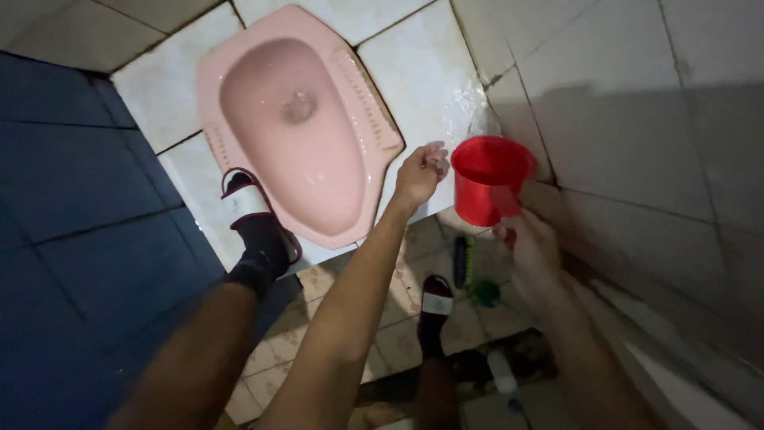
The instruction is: Cleaning a squat toilet and associated water reservoir in a bathroom.
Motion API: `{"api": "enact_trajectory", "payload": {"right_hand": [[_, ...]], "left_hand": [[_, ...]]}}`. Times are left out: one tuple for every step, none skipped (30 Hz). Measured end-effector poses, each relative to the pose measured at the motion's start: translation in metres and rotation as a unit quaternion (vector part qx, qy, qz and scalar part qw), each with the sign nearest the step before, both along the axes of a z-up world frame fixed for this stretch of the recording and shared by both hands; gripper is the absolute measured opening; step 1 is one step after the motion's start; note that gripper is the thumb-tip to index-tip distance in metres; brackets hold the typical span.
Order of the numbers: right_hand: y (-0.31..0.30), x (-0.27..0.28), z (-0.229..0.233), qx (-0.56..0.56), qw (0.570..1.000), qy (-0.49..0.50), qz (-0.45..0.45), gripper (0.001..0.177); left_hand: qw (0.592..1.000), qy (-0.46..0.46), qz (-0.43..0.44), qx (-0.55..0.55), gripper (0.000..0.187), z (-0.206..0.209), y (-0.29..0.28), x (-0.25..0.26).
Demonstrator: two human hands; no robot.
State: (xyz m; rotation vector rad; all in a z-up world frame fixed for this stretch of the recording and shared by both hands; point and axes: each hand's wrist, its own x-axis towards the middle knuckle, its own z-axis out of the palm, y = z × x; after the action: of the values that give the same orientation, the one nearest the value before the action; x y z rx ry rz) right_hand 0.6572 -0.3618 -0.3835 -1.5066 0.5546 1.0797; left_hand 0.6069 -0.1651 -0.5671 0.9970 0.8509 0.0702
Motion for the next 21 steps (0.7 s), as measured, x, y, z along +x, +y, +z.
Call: {"api": "enact_trajectory", "payload": {"right_hand": [[0.000,0.003,-0.001,0.002,1.000,-0.002,0.003,0.011],[0.001,0.006,-0.002,0.000,1.000,-0.008,0.012,0.011],[0.002,0.009,-0.003,-0.002,1.000,-0.014,0.021,0.011],[0.006,0.011,-0.005,-0.002,1.000,-0.015,0.024,0.011],[0.012,0.014,-0.006,-0.008,1.000,-0.009,0.026,0.011],[0.018,0.017,-0.008,-0.013,1.000,-0.002,0.028,0.011],[0.027,0.023,-0.005,-0.012,0.999,-0.003,0.034,0.011],[0.037,0.028,-0.003,-0.017,0.999,0.005,0.034,0.011],[0.050,0.032,-0.001,-0.020,0.999,0.014,0.035,0.012],[0.066,0.040,0.002,-0.018,0.999,0.014,0.042,0.012],[0.082,0.047,0.004,-0.025,0.998,0.011,0.060,0.014],[0.098,0.054,0.007,-0.033,0.996,0.008,0.077,0.016],[0.113,0.063,0.008,-0.030,0.996,0.008,0.083,0.016],[0.127,0.071,0.009,-0.011,0.996,0.002,0.091,0.015],[0.143,0.081,0.010,0.007,0.995,-0.004,0.100,0.015],[0.157,0.088,0.013,0.009,0.994,-0.004,0.105,0.015],[0.171,0.095,0.014,0.019,0.994,-0.003,0.109,0.010],[0.183,0.102,0.016,0.030,0.993,-0.003,0.113,0.010],[0.191,0.109,0.011,0.031,0.993,-0.001,0.118,0.010],[0.199,0.116,0.007,0.026,0.990,-0.014,0.137,0.014],[0.206,0.121,0.004,0.020,0.987,-0.026,0.154,0.019]], "left_hand": [[1.000,-0.002,0.003,0.002,0.035,0.005,0.004,-0.001],[0.999,0.025,-0.014,0.034,0.039,0.009,0.008,-0.002],[0.996,0.052,-0.030,0.065,0.042,0.013,0.012,-0.003],[0.996,0.051,-0.027,0.065,0.042,0.017,0.017,-0.005],[0.993,0.062,-0.039,0.090,0.045,0.021,0.023,-0.006],[0.989,0.073,-0.052,0.114,0.049,0.025,0.029,-0.008],[0.990,0.072,-0.046,0.115,0.049,0.024,0.034,-0.008],[0.984,0.088,-0.057,0.144,0.046,0.023,0.040,-0.008],[0.977,0.106,-0.067,0.173,0.043,0.023,0.049,-0.010],[0.977,0.107,-0.060,0.175,0.043,0.026,0.060,-0.009],[0.972,0.115,-0.062,0.196,0.041,0.028,0.070,-0.009],[0.966,0.124,-0.064,0.216,0.039,0.031,0.079,-0.010],[0.966,0.125,-0.059,0.218,0.039,0.040,0.090,-0.008],[0.974,0.122,-0.047,0.187,0.039,0.049,0.100,-0.007],[0.980,0.118,-0.035,0.154,0.039,0.059,0.111,-0.005],[0.980,0.118,-0.030,0.155,0.039,0.057,0.123,-0.007],[0.979,0.116,-0.026,0.166,0.039,0.054,0.133,-0.009],[0.977,0.115,-0.023,0.178,0.038,0.052,0.143,-0.011],[0.977,0.117,-0.018,0.178,0.038,0.052,0.153,-0.013],[0.972,0.122,-0.017,0.202,0.037,0.052,0.162,-0.015],[0.966,0.128,-0.017,0.224,0.037,0.054,0.171,-0.018]]}}
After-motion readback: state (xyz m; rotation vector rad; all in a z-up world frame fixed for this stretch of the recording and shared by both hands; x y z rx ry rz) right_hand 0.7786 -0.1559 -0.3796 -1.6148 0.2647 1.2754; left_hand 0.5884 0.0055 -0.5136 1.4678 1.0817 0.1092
